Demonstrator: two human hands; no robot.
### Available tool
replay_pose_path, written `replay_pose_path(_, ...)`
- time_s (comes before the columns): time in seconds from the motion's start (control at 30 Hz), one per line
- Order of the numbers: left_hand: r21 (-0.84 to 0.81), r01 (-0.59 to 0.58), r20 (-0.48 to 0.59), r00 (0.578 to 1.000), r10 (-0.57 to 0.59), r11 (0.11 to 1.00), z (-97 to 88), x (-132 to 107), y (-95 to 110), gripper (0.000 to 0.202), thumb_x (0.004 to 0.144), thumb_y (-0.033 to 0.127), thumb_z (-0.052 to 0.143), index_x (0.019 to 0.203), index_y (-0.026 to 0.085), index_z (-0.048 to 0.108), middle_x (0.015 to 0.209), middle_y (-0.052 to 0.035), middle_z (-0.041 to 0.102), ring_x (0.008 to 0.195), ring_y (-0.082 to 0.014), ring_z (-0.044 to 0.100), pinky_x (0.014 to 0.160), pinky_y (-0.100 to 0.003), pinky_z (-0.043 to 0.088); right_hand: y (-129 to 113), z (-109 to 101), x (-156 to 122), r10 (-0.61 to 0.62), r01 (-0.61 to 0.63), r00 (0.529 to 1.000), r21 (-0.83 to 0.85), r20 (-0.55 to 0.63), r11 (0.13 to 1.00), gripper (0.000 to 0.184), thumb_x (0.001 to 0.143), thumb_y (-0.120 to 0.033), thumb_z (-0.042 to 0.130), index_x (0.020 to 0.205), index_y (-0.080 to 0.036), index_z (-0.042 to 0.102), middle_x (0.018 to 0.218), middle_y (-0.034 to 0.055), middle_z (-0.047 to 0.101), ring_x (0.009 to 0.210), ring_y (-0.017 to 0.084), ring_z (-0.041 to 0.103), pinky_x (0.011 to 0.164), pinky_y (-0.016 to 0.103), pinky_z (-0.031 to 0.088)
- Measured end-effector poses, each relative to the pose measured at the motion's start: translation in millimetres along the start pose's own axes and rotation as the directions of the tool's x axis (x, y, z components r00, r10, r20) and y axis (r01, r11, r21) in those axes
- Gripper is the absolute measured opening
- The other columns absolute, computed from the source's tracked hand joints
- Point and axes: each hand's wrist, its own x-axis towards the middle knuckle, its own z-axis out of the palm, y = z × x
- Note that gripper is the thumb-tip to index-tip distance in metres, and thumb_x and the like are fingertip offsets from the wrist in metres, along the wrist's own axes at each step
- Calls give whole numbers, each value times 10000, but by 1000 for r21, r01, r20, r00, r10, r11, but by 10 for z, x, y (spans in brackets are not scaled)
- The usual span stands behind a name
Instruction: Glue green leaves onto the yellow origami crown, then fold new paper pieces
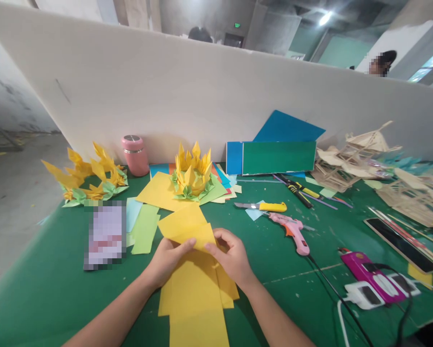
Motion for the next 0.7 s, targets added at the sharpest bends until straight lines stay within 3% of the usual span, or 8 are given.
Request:
replay_pose_path(0.17, -20, -27, -22, 999, 26, 999, -2, 26, -26, 412, 636, 408, 797, 930, 130, 714, 953, -130, 759, 853, -297, 710, 797, -383, 549, 32, 35, 1, 144, -141, 990, 176, -2, 974, 212, 697, -361, 692, 764, -192, 583, 756, 19, 659, 692, 164, 592, 660, 273, 464)
replay_pose_path(0.33, -9, -8, -53, 999, 7, 1000, 17, 5, -14, 447, 608, 426, 808, 927, 126, 715, 937, -125, 763, 827, -294, 712, 775, -380, 559, 48, 37, 23, 236, -210, 971, 313, -48, 926, 436, 642, -388, 752, 994, -213, 563, 632, -49, 596, 560, 123, 541, 572, 242, 436)
replay_pose_path(0.43, 9, 12, -51, 999, -12, 1000, 36, -8, 13, 454, 588, 431, 817, 905, 121, 719, 918, -126, 765, 809, -294, 713, 768, -381, 562, 36, 29, 26, 222, -207, 975, 288, -21, 935, 322, 678, -465, 707, 813, -183, 629, 651, -8, 613, 583, 130, 539, 595, 259, 442)
replay_pose_path(0.53, 15, 40, -39, 998, -40, 999, 54, -27, 21, 458, 589, 440, 813, 900, 118, 714, 894, -128, 765, 787, -294, 714, 753, -379, 560, 25, 34, 14, 196, -181, 979, 215, -50, 960, 329, 689, -480, 683, 617, -179, 573, 570, -26, 538, 535, 107, 461, 543, 239, 392)
replay_pose_path(0.7, 81, 19, 40, 999, -23, 997, 11, -41, 25, 439, 666, 467, 742, 943, 131, 687, 896, -128, 754, 776, -285, 710, 747, -394, 558, -3, 38, 6, 169, -156, 983, 158, -75, 975, 362, 702, -488, 656, 566, -183, 516, 508, -58, 413, 493, 85, 352, 482, 221, 315)
